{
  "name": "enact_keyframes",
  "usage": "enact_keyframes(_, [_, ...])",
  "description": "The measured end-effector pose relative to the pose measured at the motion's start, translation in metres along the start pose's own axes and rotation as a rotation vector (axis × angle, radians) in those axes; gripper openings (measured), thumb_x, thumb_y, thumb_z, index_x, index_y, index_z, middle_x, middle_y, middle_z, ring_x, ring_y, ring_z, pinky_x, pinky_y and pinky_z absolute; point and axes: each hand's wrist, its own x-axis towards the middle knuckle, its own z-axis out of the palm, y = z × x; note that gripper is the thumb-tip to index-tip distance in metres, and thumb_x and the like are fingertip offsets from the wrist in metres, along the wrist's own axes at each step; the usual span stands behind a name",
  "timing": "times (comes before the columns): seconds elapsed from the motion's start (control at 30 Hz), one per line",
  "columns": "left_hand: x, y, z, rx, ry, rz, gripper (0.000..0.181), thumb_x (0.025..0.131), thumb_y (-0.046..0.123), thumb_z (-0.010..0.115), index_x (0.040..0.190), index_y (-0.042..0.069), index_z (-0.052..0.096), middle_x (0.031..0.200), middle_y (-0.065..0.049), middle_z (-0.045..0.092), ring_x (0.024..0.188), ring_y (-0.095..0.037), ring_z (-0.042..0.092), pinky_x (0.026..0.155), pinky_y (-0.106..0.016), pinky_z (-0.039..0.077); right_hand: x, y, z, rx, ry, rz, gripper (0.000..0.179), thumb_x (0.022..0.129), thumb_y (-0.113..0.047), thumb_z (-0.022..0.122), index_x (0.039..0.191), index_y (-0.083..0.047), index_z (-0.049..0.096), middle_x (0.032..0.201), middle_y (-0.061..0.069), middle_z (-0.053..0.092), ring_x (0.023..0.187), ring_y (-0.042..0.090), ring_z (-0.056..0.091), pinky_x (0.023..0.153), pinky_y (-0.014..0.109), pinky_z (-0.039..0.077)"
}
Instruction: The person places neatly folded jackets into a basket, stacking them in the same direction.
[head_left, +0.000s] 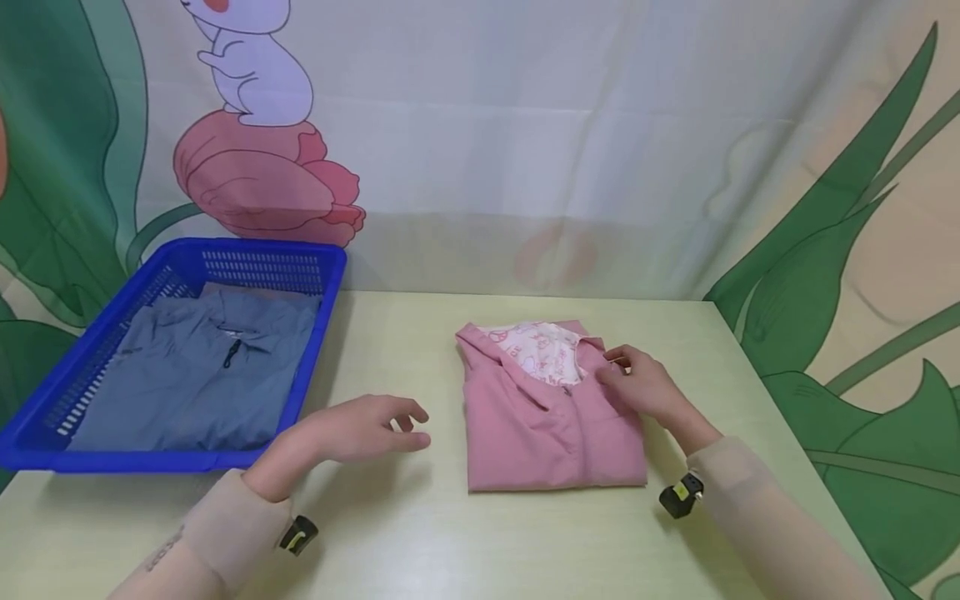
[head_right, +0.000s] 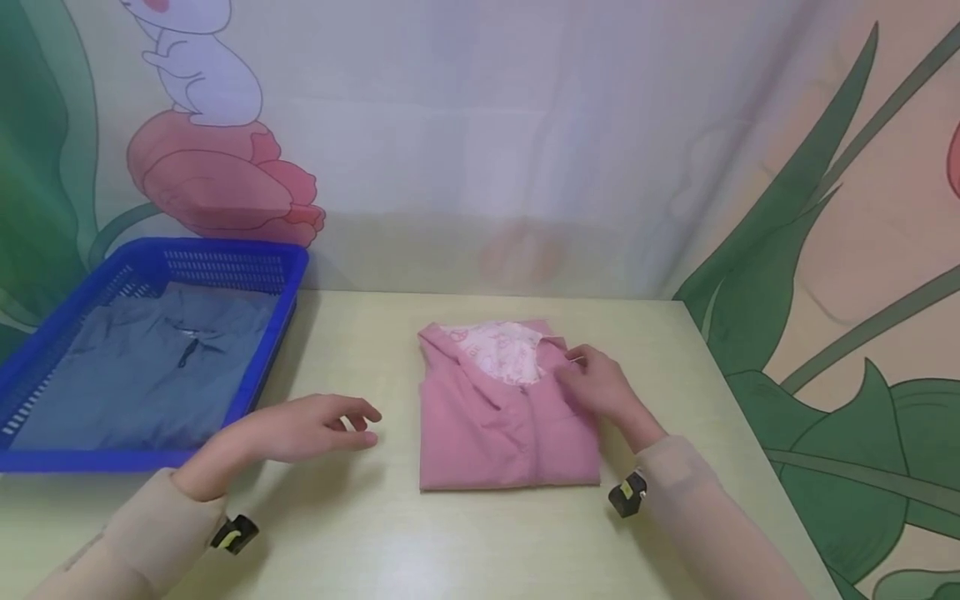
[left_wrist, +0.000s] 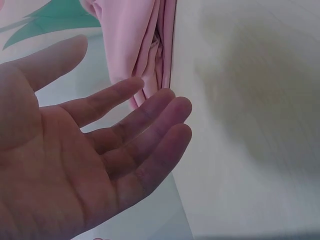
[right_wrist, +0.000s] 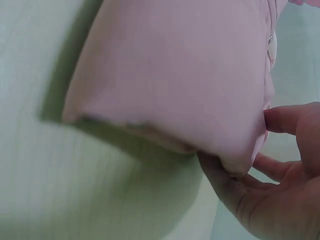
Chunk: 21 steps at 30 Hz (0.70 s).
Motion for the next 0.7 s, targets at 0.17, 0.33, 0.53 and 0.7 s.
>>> enact_keyframes(0.17, [0.003, 0.001, 0.003, 0.024, 0.0, -0.032, 0.051, 0.102, 0.039, 0.063, 0.132, -0.001, 0.063, 0.115, -0.009, 0.069, 0.109, -0.028, 0.064, 0.096, -0.048, 0.05, 0.003, 0.001, 0.005, 0.052, -0.015, -0.073, 0.046, 0.104, -0.029, 0.06, 0.136, 0.004, 0.056, 0.135, 0.024, 0.058, 0.123, 0.04, 0.054, 0.102, 0.054, 0.045])
enact_keyframes(0.33, [0.006, 0.0, 0.005, 0.031, 0.02, -0.069, 0.056, 0.102, 0.039, 0.062, 0.135, -0.006, 0.06, 0.118, -0.014, 0.068, 0.113, -0.032, 0.063, 0.098, -0.051, 0.049, 0.004, -0.002, 0.01, 0.114, -0.065, -0.117, 0.041, 0.107, -0.026, 0.055, 0.136, 0.002, 0.056, 0.136, 0.022, 0.058, 0.122, 0.037, 0.056, 0.098, 0.049, 0.049])
enact_keyframes(0.53, [0.01, -0.001, 0.007, 0.022, 0.085, -0.108, 0.06, 0.104, 0.036, 0.058, 0.137, -0.013, 0.054, 0.128, -0.028, 0.063, 0.121, -0.042, 0.059, 0.101, -0.056, 0.047, 0.004, -0.007, 0.016, 0.282, -0.164, -0.112, 0.039, 0.11, -0.014, 0.041, 0.143, 0.006, 0.047, 0.132, 0.023, 0.055, 0.1, 0.027, 0.058, 0.081, 0.037, 0.054])
enact_keyframes(0.7, [0.013, -0.001, 0.009, 0.048, 0.128, -0.127, 0.052, 0.104, 0.034, 0.056, 0.128, -0.011, 0.062, 0.127, -0.028, 0.064, 0.12, -0.043, 0.06, 0.1, -0.057, 0.048, 0.002, -0.007, 0.017, 0.349, -0.205, -0.048, 0.048, 0.11, -0.012, 0.04, 0.153, 0.006, 0.029, 0.146, 0.031, 0.043, 0.119, 0.038, 0.06, 0.094, 0.045, 0.055])
